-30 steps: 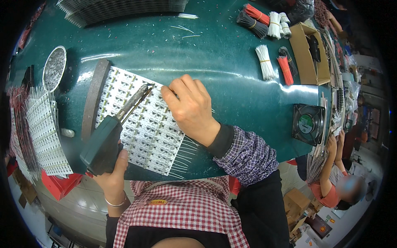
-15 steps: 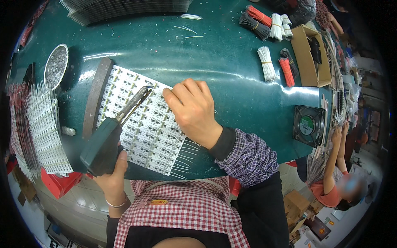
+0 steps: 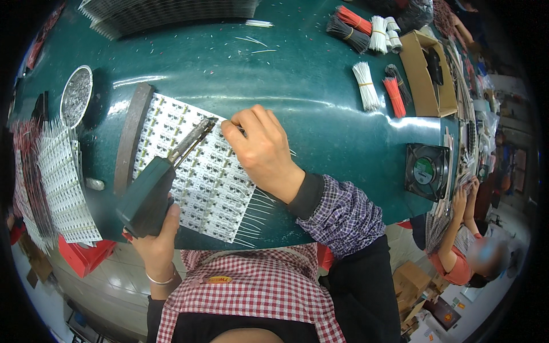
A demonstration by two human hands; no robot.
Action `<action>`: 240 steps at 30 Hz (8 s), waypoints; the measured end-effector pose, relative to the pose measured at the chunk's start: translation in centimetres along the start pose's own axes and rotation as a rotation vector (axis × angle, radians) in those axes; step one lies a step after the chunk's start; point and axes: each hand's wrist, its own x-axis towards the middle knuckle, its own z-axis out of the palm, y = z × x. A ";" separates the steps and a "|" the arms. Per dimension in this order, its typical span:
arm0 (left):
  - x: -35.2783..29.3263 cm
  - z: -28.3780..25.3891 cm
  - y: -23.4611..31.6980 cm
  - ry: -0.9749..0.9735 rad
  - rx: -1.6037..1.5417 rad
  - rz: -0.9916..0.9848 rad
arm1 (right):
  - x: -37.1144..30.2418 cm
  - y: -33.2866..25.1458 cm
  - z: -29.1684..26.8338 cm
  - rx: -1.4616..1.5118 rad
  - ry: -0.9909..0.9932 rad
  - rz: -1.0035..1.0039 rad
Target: The person solders components onto a circuit board using a soldering iron by hand, picks up bundled wires from the table, and solders them onto the circuit board.
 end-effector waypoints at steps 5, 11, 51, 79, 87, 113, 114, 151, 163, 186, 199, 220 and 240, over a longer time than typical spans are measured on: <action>0.1 0.2 0.1 0.001 0.052 0.039 | -0.1 0.1 0.1 0.012 0.009 -0.003; -0.3 0.1 -0.2 -0.023 0.068 -0.024 | 0.0 0.0 0.0 0.013 0.010 0.000; -1.0 -0.4 0.0 0.021 -0.141 -0.232 | -0.2 -0.3 -0.5 -0.017 0.016 -0.036; -1.5 -0.8 0.1 0.109 -0.149 -0.254 | 0.0 -0.8 -1.3 -0.021 0.012 0.023; -2.2 -1.3 -1.4 0.057 -0.072 -0.106 | 0.1 -2.0 -2.7 -0.048 0.004 -0.015; -2.1 -0.9 -0.4 -0.015 0.052 -0.168 | -0.6 -1.0 -0.9 -0.040 -0.015 -0.035; -2.2 -0.9 -0.4 0.029 0.024 -0.184 | -0.5 -1.0 -0.9 -0.040 -0.016 -0.034; -2.8 -1.0 -0.4 0.013 0.086 -0.153 | -0.6 -1.5 -0.6 -0.040 -0.008 -0.051; -2.9 -1.2 0.0 0.103 -0.081 -0.239 | -0.6 -1.6 -0.7 -0.037 0.022 -0.034; -3.9 -1.5 -0.8 0.012 0.110 -0.135 | -0.9 -2.2 -0.6 -0.024 -0.006 -0.045; -3.8 -1.6 -0.1 0.131 -0.088 -0.234 | -0.8 -2.1 -0.8 -0.039 -0.005 -0.037; -4.1 -1.9 -0.6 0.109 -0.079 -0.206 | -0.8 -2.7 -0.7 0.036 -0.047 -0.020; -4.6 -2.9 -0.8 0.231 -0.090 -0.211 | -0.8 -2.7 -0.6 0.041 -0.043 -0.007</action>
